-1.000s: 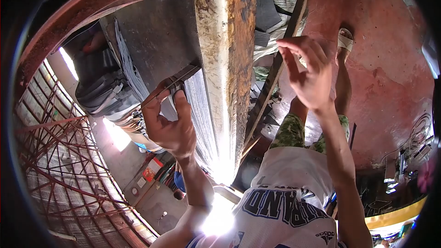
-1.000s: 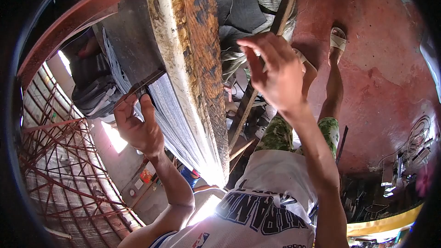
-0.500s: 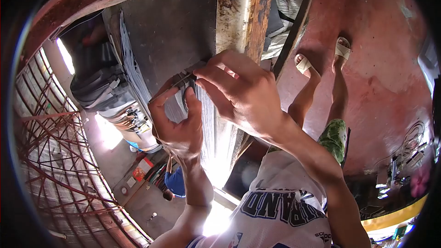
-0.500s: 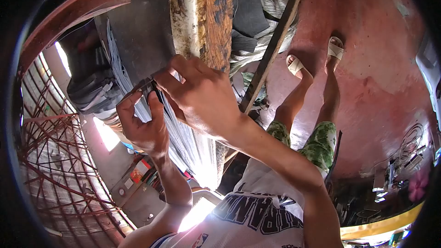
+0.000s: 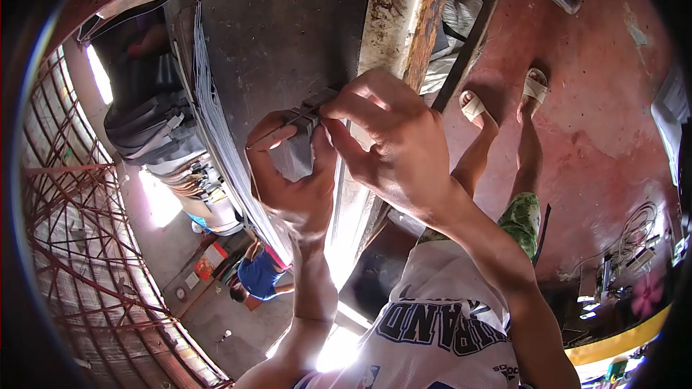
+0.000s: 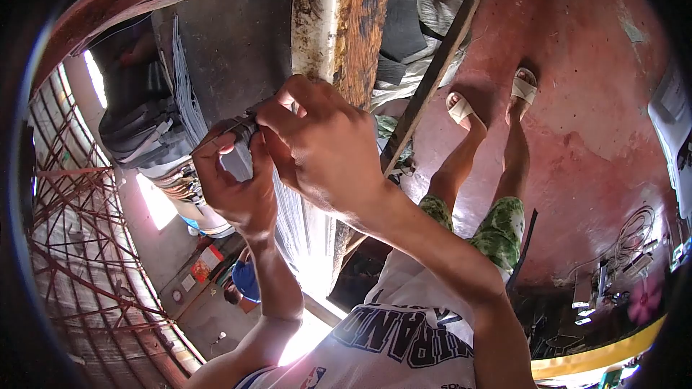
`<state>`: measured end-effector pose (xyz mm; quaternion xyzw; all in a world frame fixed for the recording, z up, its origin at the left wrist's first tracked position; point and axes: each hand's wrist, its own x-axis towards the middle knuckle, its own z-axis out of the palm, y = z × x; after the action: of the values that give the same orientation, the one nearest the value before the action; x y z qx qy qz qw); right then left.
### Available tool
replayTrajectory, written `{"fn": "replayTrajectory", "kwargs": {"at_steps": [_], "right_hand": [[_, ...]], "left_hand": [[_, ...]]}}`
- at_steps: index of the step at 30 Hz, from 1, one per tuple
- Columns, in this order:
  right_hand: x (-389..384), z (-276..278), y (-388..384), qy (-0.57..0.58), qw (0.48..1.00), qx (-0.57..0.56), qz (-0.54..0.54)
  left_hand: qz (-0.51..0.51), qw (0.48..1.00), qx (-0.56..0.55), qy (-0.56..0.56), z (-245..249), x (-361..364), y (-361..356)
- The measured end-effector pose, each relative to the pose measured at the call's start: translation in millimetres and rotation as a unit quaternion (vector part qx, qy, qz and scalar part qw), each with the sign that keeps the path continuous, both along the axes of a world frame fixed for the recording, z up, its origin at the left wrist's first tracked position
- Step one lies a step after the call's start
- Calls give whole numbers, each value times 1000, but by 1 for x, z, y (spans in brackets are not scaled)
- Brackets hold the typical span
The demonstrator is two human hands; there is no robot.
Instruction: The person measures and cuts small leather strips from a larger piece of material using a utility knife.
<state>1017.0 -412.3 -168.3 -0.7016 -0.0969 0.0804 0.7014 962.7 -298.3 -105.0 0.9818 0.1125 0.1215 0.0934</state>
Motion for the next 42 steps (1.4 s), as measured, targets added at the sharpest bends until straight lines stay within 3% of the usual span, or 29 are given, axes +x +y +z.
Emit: {"fn": "replayTrajectory", "kwargs": {"at_steps": [2,5,14,29,42], "right_hand": [[1,-1,0,17,1000,0,9],[2,-3,1,-16,1000,15,-15],[3,-2,-2,32,999,38,13],[5,-9,-4,11,998,57,16],[4,-7,-6,9,998,52,21]], "left_hand": [[25,996,-79,-17,-5,-1,-2],[23,994,-106,-23,-6,-2,-3],[31,986,-161,-36,-11,-6,-2],[13,994,-111,-14,-8,-8,5],[70,982,-176,-20,-9,-4,-7]]}}
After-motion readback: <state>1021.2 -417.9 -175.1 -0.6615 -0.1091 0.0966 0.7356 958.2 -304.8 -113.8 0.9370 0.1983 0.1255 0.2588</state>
